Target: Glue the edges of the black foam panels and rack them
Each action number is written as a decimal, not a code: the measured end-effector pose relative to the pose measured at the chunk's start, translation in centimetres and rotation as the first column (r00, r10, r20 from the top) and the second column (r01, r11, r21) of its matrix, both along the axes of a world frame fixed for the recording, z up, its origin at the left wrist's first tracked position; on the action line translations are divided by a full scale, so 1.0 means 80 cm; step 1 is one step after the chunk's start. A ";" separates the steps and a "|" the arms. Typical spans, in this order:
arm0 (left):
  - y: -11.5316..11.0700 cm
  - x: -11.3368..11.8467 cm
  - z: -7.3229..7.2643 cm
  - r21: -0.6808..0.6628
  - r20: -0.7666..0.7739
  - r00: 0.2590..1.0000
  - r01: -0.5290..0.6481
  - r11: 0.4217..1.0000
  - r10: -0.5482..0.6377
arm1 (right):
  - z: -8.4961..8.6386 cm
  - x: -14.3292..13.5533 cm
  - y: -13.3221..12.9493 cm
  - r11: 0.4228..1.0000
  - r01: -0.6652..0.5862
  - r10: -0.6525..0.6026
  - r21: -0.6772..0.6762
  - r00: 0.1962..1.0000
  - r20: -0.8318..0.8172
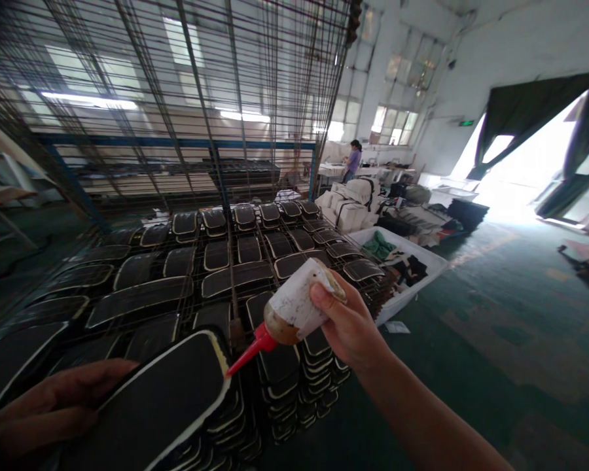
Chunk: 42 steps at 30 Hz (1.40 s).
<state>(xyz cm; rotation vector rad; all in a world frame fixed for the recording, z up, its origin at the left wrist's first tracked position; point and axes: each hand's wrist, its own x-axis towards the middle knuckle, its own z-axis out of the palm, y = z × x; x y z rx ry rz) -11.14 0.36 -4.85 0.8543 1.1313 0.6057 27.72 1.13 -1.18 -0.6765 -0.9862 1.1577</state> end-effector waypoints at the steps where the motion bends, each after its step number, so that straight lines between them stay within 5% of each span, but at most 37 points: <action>1: 0.001 -0.003 -0.006 0.007 0.034 0.999 0.000 1.000 0.000 | -0.002 -0.001 0.000 1.000 0.016 -0.016 0.000 1.000 -0.011; 11: -0.008 0.006 -0.032 0.031 0.137 0.985 -0.112 0.993 0.107 | -0.017 -0.017 0.013 0.980 0.190 -0.199 -0.061 0.959 -0.201; 24: -0.023 0.058 0.031 -0.005 0.148 0.952 -0.269 0.963 0.267 | -0.032 -0.036 0.007 0.977 0.198 -0.210 -0.075 0.953 -0.218; 37: -0.014 0.044 0.025 -0.030 0.195 0.947 -0.255 0.967 0.256 | -0.046 -0.062 -0.024 0.983 0.165 -0.174 -0.076 0.975 -0.136; 42: -0.009 0.040 0.022 -0.019 0.214 0.949 -0.234 0.972 0.232 | -0.040 -0.072 -0.036 0.999 0.044 -0.046 -0.017 0.988 -0.147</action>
